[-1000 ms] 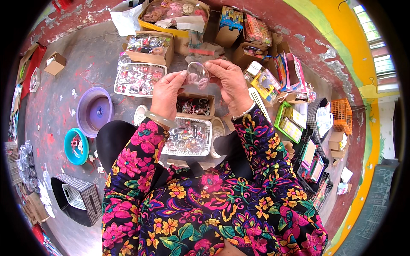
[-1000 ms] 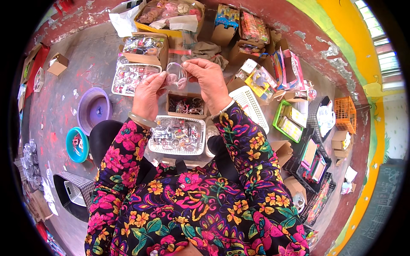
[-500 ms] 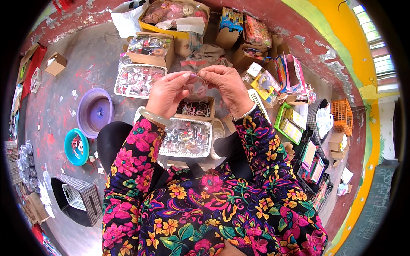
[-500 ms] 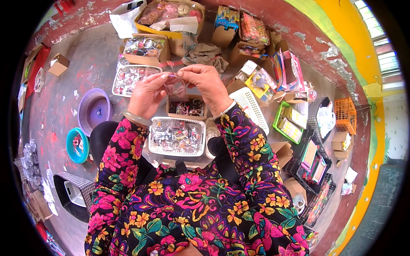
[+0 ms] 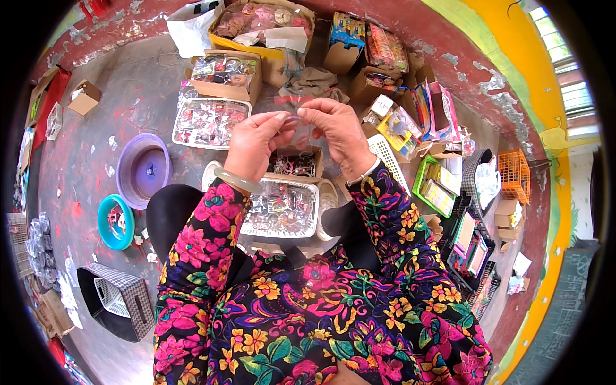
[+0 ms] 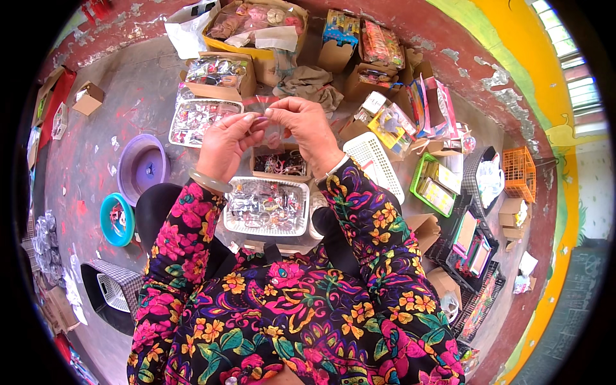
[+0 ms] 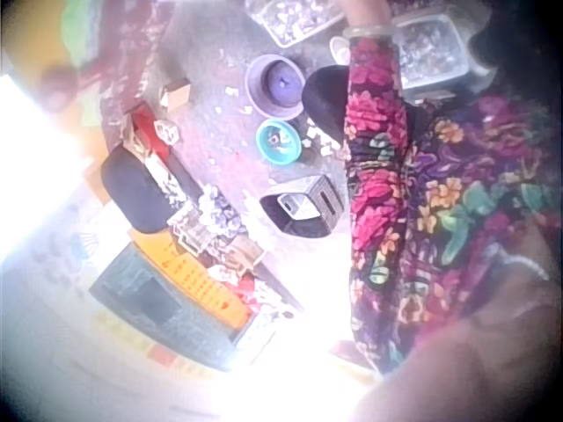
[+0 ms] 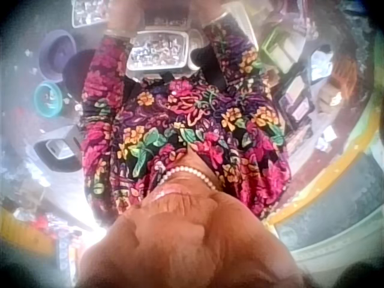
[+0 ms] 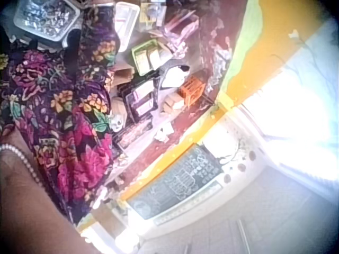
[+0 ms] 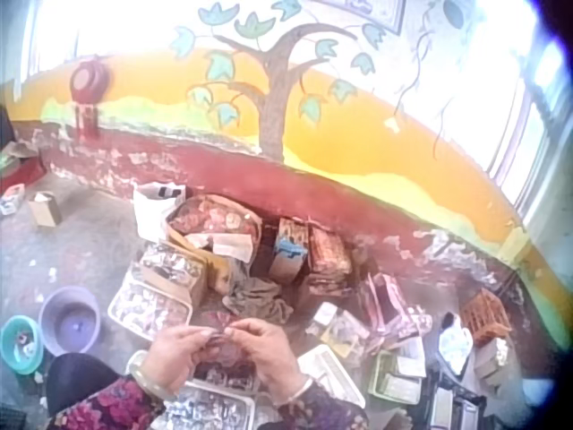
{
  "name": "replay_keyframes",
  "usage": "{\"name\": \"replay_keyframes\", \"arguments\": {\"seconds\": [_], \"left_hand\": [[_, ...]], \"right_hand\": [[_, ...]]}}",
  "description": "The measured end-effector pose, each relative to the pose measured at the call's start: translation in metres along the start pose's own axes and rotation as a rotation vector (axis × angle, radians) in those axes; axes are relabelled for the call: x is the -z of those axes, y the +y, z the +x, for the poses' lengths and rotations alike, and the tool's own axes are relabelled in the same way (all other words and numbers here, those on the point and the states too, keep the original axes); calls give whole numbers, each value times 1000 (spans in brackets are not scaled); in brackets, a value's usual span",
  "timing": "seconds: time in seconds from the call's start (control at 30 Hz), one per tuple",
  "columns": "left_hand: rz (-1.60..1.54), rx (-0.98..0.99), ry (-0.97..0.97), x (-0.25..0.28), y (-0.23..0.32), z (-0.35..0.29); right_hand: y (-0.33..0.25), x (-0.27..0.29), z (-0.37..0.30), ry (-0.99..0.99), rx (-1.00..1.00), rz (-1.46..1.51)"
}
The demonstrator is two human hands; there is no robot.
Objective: The person sits on the floor and repeatedly picks up small items from a white tray, places them into small clear plastic bags, and seals the bags. The person then places the sealed bags into a cardboard box.
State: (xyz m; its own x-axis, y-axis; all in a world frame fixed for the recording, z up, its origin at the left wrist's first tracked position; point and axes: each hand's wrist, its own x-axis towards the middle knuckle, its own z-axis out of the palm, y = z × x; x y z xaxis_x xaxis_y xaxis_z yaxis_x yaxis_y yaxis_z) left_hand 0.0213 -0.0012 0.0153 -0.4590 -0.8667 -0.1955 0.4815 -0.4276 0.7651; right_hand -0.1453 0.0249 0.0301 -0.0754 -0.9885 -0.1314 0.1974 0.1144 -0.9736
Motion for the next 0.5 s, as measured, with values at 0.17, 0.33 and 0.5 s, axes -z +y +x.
{"name": "replay_keyframes", "arguments": {"seconds": [0.17,0.33,0.5], "left_hand": [[-19,-48,15,4,-4,2],[-29,-55,-1,3,-3,2],[-43,-48,23,4,-2,2]], "right_hand": [[0,0,0,12,-3,42],[-2,1,-1,22,-64,89],[-4,0,-1,-19,-72,128]]}}
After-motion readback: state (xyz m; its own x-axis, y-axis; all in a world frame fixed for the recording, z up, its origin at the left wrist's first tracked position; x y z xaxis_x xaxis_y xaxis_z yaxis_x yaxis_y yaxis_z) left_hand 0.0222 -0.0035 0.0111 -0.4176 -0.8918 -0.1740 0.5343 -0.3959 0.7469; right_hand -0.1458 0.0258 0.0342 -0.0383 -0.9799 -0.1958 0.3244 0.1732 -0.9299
